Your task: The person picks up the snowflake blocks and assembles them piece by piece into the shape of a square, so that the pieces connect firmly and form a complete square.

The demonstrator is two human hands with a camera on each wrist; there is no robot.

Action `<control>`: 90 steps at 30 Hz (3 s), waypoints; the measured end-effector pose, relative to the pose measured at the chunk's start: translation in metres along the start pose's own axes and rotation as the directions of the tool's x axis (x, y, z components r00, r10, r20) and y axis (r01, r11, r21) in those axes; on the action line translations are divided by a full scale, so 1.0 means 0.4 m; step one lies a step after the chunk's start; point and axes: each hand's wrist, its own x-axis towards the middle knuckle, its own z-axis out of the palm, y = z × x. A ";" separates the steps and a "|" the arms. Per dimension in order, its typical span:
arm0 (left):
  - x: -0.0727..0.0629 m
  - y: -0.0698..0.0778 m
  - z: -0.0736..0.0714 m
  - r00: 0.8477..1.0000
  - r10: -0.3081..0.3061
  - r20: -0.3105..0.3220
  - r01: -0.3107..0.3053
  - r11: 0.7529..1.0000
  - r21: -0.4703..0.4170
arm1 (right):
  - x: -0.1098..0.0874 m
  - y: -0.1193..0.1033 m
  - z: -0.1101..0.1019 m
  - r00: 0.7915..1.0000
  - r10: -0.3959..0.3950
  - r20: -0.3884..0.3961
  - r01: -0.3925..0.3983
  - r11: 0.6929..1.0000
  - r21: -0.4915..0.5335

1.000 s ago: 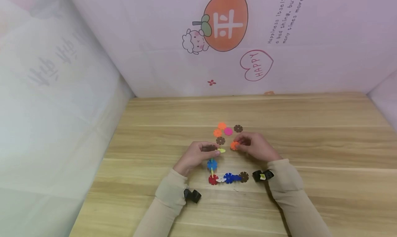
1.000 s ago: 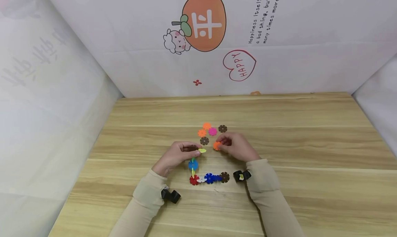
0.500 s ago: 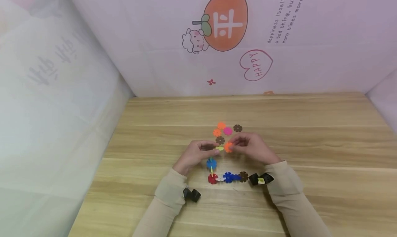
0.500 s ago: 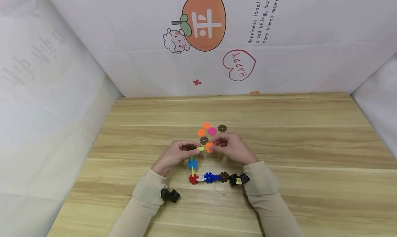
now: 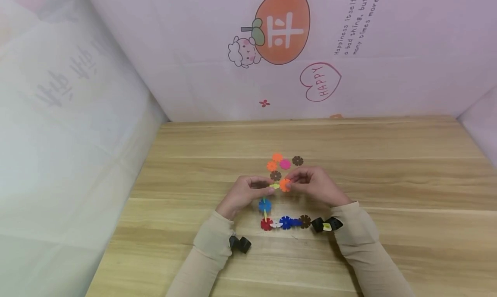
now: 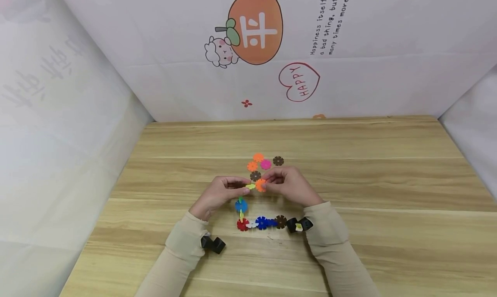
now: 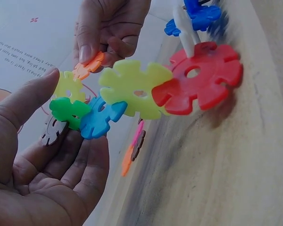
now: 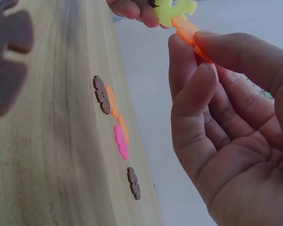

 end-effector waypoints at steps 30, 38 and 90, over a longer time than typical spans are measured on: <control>0.002 0.009 0.003 1.000 -0.016 0.015 0.016 0.999 0.042 | 0.000 -0.027 0.011 1.000 -0.010 0.022 0.011 0.999 -0.042; -0.001 0.011 -0.007 0.999 -0.024 0.035 0.023 0.999 0.046 | -0.002 -0.018 -0.004 1.000 -0.004 0.018 0.005 0.999 -0.048; -0.004 -0.004 -0.029 0.998 -0.031 0.048 0.027 0.997 0.073 | 0.135 0.002 0.056 0.978 -0.190 0.086 0.206 0.815 -0.541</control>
